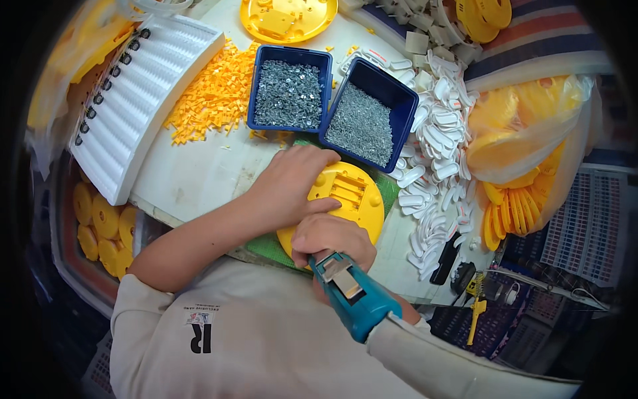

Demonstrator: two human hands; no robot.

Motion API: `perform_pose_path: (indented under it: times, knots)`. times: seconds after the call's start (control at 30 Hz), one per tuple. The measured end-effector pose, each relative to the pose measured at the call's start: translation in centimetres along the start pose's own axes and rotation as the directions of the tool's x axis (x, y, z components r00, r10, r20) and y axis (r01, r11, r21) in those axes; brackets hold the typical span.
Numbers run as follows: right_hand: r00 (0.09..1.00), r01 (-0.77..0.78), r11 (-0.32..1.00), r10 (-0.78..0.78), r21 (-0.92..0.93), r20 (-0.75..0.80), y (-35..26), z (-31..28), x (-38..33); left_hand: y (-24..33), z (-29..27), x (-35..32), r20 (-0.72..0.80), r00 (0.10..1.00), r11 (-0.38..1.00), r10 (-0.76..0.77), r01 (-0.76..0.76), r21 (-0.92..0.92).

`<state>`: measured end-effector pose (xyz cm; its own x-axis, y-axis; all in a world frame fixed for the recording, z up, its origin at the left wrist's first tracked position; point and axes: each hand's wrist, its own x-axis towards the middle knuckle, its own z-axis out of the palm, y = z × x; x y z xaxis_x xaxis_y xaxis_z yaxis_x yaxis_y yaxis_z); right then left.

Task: Assembling small metal pins into yellow plastic toy components using a pneumatic tool and a soldering iron.

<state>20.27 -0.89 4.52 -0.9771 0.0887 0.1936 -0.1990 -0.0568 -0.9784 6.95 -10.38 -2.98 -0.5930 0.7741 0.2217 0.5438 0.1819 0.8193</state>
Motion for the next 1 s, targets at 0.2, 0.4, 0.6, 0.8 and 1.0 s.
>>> perform_pose_path:
  times: [0.2,0.4,0.6,0.8,1.0]
  knots:
    - [0.996,-0.018,1.000,0.018,0.003,-0.083,-0.1,-0.3,-0.3,0.0,0.1,-0.1,-0.012,1.000,1.000,0.013,-0.013,0.018]
    - [0.973,0.223,0.962,-0.210,0.155,-0.097,-2.1,-3.0,3.0,0.0,-1.1,-3.3,-0.146,0.989,1.000,-0.031,0.031,-0.004]
    - [0.986,0.152,0.941,-0.124,0.303,-0.111,-0.5,-1.5,6.6,0.1,-0.1,-5.2,-0.265,0.947,0.982,-0.183,0.164,-0.092]
    - [0.998,0.051,0.957,-0.057,0.286,0.013,0.9,-0.7,6.5,-0.2,0.1,-5.1,-0.263,0.946,0.977,-0.189,0.154,-0.148]
    - [0.993,0.030,0.982,-0.051,0.187,0.110,2.1,-0.6,6.4,-0.4,0.2,-5.2,-0.313,0.937,0.986,-0.152,0.123,-0.111]
